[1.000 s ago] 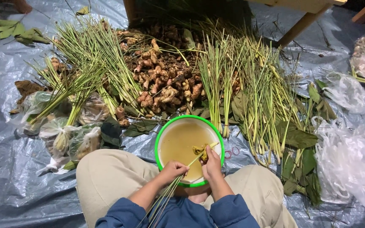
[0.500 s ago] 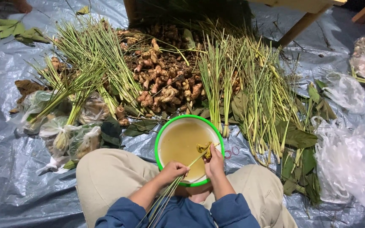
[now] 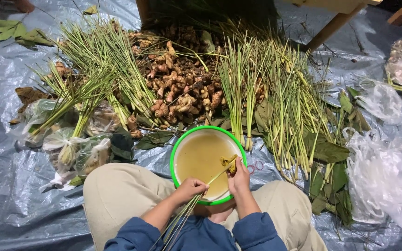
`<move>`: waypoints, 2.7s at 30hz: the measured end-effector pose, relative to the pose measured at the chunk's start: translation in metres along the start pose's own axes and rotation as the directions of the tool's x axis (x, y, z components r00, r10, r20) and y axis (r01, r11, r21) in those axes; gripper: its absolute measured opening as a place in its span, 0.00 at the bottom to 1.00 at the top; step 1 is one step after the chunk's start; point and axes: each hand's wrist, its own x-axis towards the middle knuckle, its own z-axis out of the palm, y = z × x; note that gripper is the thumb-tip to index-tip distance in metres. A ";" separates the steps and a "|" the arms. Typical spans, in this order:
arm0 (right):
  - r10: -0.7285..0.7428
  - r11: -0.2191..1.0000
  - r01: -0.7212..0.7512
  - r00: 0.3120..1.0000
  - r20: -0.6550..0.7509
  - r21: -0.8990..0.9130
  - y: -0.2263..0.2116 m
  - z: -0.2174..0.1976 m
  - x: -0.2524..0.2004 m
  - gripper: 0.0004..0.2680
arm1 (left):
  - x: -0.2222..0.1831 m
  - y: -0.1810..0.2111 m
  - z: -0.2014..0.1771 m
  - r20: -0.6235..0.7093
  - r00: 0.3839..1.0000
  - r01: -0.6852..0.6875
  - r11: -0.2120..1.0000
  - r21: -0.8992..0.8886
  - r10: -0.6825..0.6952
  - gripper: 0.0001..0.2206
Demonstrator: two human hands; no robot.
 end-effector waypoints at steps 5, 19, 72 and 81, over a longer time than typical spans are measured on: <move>-0.043 0.996 0.046 0.998 -0.040 0.077 0.013 -0.031 0.044 0.12 | -0.005 0.004 0.000 0.022 1.000 0.002 0.999 0.051 -0.003 0.10; -0.200 0.976 0.206 0.976 0.084 -0.069 -0.033 -0.019 0.019 0.10 | -0.004 -0.004 -0.005 0.037 0.999 -0.033 0.999 -0.037 0.035 0.15; -0.163 0.925 0.144 0.986 -0.026 -0.352 -0.142 -0.096 0.077 0.11 | 0.301 0.067 0.134 -0.160 0.885 0.008 0.330 0.944 0.437 0.08; 0.034 0.798 0.049 0.992 0.125 -0.600 -0.137 -0.086 0.078 0.12 | 0.308 0.075 0.132 -0.136 0.925 0.029 0.291 0.956 0.355 0.06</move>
